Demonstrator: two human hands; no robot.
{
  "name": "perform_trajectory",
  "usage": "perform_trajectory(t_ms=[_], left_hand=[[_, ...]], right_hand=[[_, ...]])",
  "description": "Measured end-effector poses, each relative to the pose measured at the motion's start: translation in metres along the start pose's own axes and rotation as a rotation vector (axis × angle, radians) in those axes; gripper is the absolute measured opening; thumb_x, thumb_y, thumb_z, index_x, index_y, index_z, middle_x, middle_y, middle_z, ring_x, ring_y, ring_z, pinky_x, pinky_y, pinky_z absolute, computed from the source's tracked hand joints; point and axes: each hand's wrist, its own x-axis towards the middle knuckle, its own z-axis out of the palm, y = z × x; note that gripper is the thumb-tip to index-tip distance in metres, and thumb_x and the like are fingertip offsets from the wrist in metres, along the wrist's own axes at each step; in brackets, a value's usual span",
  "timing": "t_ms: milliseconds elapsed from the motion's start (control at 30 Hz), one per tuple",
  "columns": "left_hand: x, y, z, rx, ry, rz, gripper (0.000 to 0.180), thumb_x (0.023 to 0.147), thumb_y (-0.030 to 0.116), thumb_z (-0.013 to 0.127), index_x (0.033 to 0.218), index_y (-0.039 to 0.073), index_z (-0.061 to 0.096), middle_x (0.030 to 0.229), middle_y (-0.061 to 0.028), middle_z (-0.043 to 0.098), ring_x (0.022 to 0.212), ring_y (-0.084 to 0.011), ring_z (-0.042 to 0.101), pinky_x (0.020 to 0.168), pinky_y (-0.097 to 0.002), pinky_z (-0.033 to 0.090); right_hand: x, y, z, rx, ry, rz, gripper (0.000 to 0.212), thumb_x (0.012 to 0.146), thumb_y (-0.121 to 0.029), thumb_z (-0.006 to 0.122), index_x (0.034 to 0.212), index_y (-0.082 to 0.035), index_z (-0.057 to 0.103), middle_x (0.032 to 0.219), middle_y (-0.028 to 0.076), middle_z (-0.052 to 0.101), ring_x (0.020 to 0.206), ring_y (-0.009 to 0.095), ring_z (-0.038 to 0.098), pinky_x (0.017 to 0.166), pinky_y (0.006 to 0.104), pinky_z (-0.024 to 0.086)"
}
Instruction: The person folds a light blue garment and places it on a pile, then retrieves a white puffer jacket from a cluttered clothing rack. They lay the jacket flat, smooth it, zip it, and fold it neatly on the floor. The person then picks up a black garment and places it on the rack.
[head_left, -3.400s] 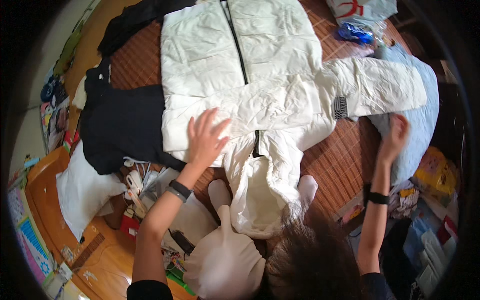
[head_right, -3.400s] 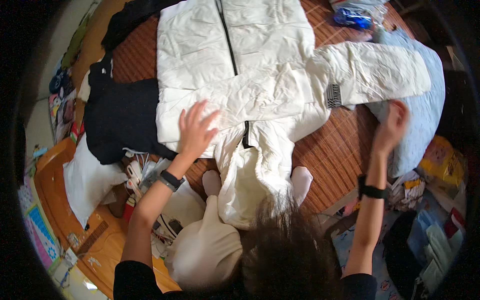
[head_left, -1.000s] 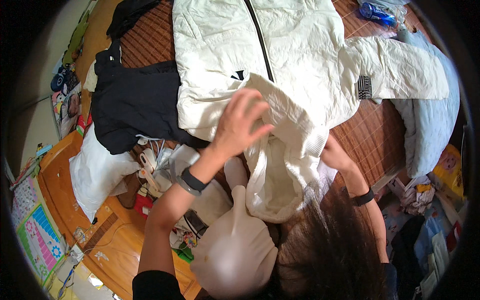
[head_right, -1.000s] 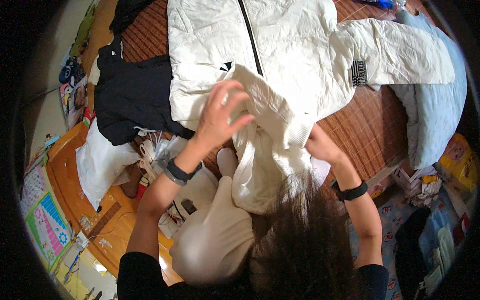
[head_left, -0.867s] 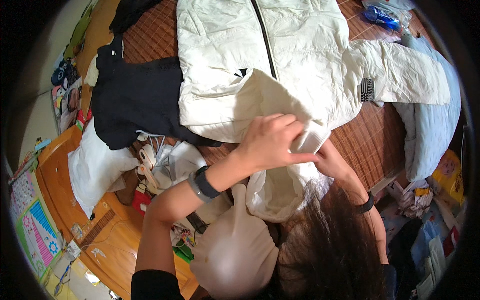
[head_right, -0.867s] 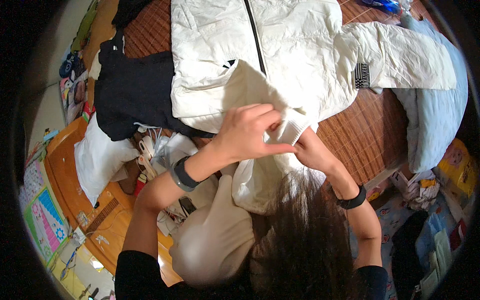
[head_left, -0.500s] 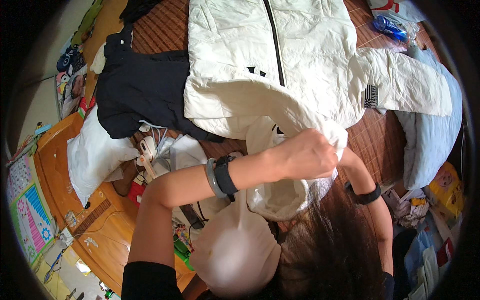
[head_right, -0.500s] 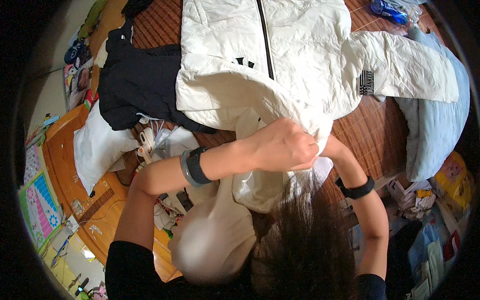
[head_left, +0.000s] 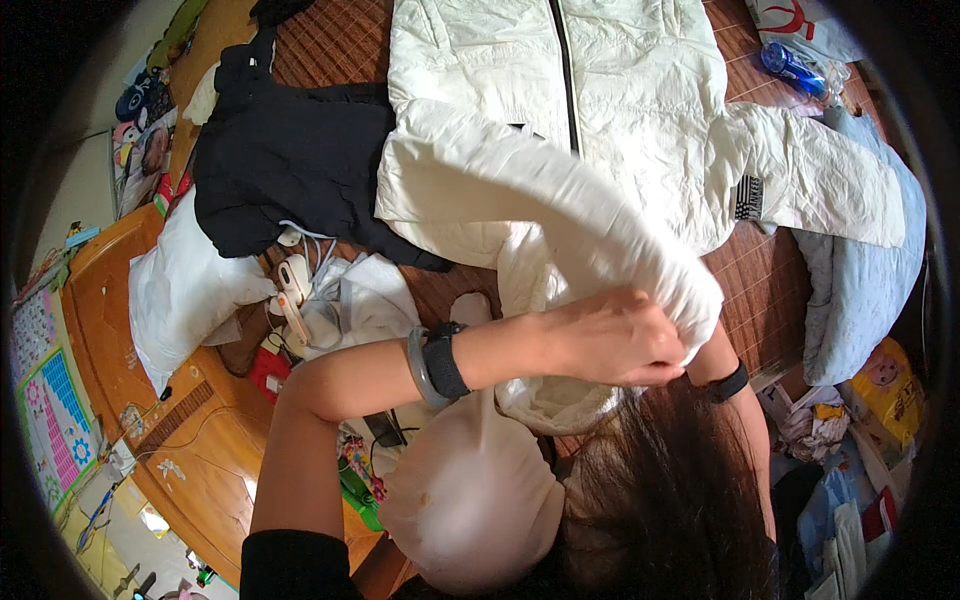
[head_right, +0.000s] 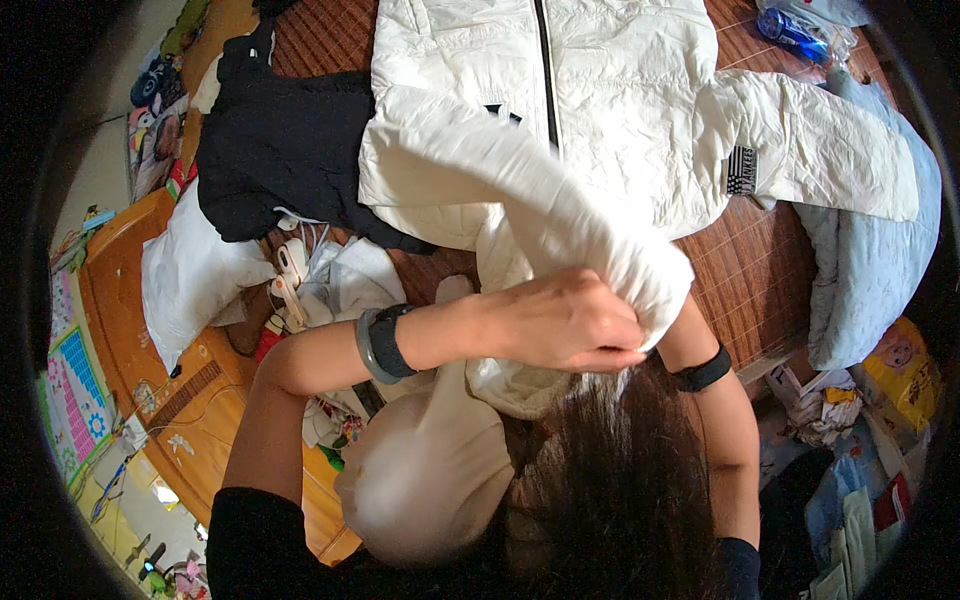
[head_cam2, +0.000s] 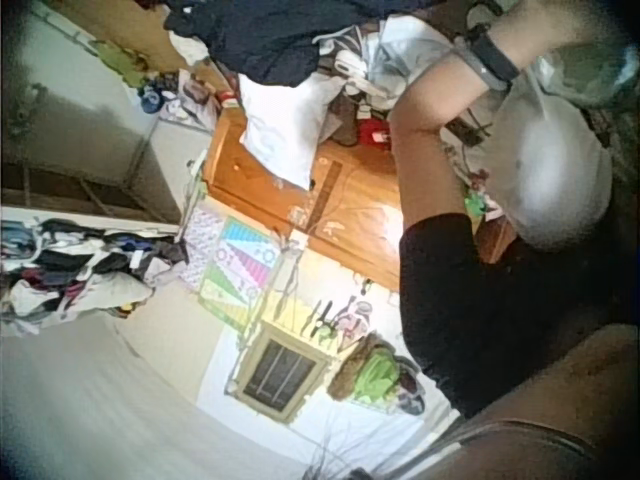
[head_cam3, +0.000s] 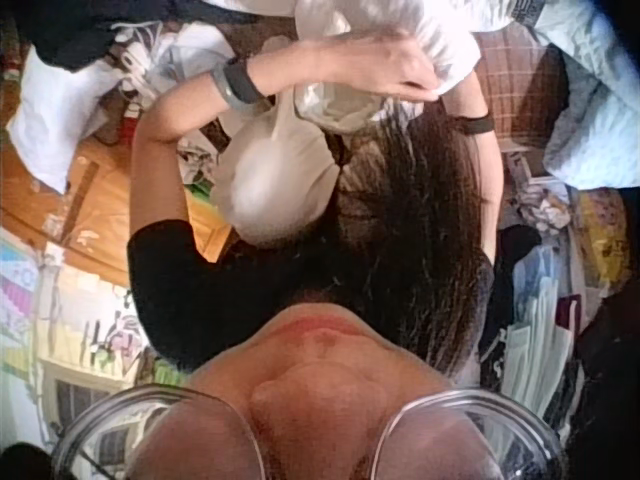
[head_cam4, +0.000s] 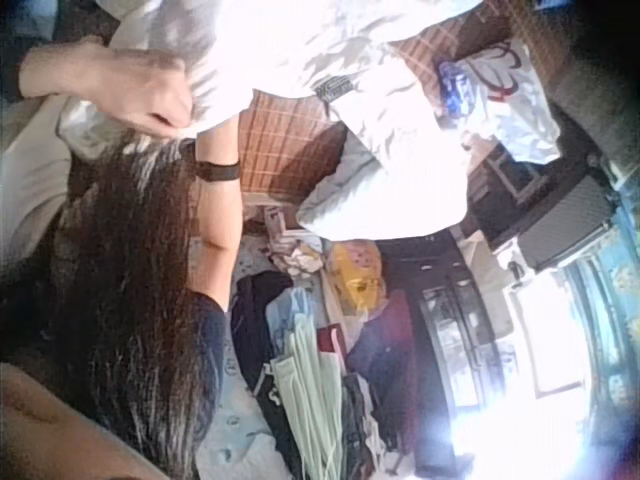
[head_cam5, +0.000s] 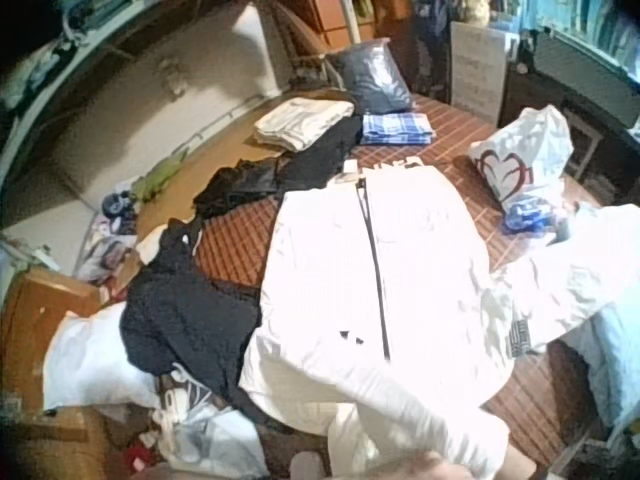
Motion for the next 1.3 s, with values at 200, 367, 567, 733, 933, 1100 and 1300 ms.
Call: perform_trajectory(t_ms=[200, 367, 567, 733, 933, 1100, 1300], left_hand=[[-0.036, -0.011, -0.03, 0.095, 0.411, -0.115, 0.028, 0.102, 0.025, 0.065, 0.084, 0.005, 0.071, 0.078, -0.0087, 0.073, 0.065, -0.0219, 0.068, 0.063, -0.0373, 0.056], [-0.096, -0.109, -0.151, 0.573, 0.824, -0.481, 0.027, 0.105, 0.035, 0.063, 0.11, 0.012, 0.077, 0.115, -0.0105, 0.075, 0.095, -0.0264, 0.071, 0.08, -0.0384, 0.057], [-0.132, -0.186, -0.196, 0.862, -0.017, -0.478, 0.042, 0.092, 0.051, 0.076, 0.109, 0.012, 0.08, 0.112, -0.0167, 0.073, 0.097, -0.0328, 0.069, 0.097, -0.0437, 0.049], [-0.116, -0.189, -0.232, 0.592, 0.25, -0.753, 0.033, 0.093, 0.04, 0.078, 0.1, 0.008, 0.082, 0.085, -0.0104, 0.068, 0.092, -0.0247, 0.065, 0.086, -0.0428, 0.049], [-0.107, -0.19, -0.164, 1.166, 0.418, -0.326, 0.051, 0.093, 0.009, 0.071, 0.142, 0.02, 0.064, 0.135, -0.0117, 0.061, 0.119, -0.0365, 0.061, 0.101, -0.0464, 0.05], [-0.142, -0.184, -0.143, 0.906, 0.064, -0.419, 0.067, 0.094, 0.044, 0.072, 0.155, 0.025, 0.052, 0.164, -0.0055, 0.043, 0.149, -0.028, 0.043, 0.124, -0.0461, 0.035], [-0.148, -0.189, -0.16, 0.975, -0.105, -0.566, 0.105, 0.08, 0.068, 0.075, 0.166, 0.024, 0.034, 0.176, -0.0076, 0.023, 0.16, -0.0298, 0.024, 0.131, -0.0495, 0.019]], right_hand=[[-0.026, 0.023, -0.066, -0.027, 0.156, -0.06, 0.033, 0.085, -0.008, 0.079, 0.117, -0.002, 0.076, 0.105, 0.008, 0.077, 0.092, 0.021, 0.074, 0.085, 0.0319, 0.06], [-0.028, 0.018, -0.085, -0.367, 0.184, 0.118, 0.042, 0.073, -0.026, 0.087, 0.11, -0.009, 0.075, 0.101, 0.009, 0.076, 0.092, 0.027, 0.075, 0.083, 0.0357, 0.059], [-0.018, -0.008, -0.074, -0.591, 0.047, -0.206, 0.041, 0.074, -0.026, 0.08, 0.11, -0.007, 0.074, 0.099, 0.013, 0.074, 0.092, 0.032, 0.073, 0.081, 0.0373, 0.059], [-0.032, 0.009, -0.103, -0.632, 0.122, 0.073, 0.031, 0.091, -0.013, 0.072, 0.12, -0.003, 0.074, 0.114, 0.015, 0.075, 0.102, 0.027, 0.073, 0.088, 0.0351, 0.058], [-0.041, 0.037, -0.146, -0.435, 0.027, 0.201, 0.032, 0.091, -0.012, 0.073, 0.121, -0.002, 0.074, 0.114, 0.014, 0.075, 0.102, 0.026, 0.073, 0.089, 0.0349, 0.057], [0.041, 0.064, -0.161, -0.379, -0.023, 0.363, 0.033, 0.091, -0.012, 0.074, 0.122, -0.002, 0.073, 0.115, 0.014, 0.075, 0.102, 0.025, 0.072, 0.089, 0.0347, 0.057], [0.017, 0.055, -0.173, -0.22, -0.206, 0.409, 0.033, 0.091, -0.012, 0.074, 0.123, -0.001, 0.073, 0.115, 0.013, 0.075, 0.103, 0.024, 0.072, 0.09, 0.0344, 0.057]])
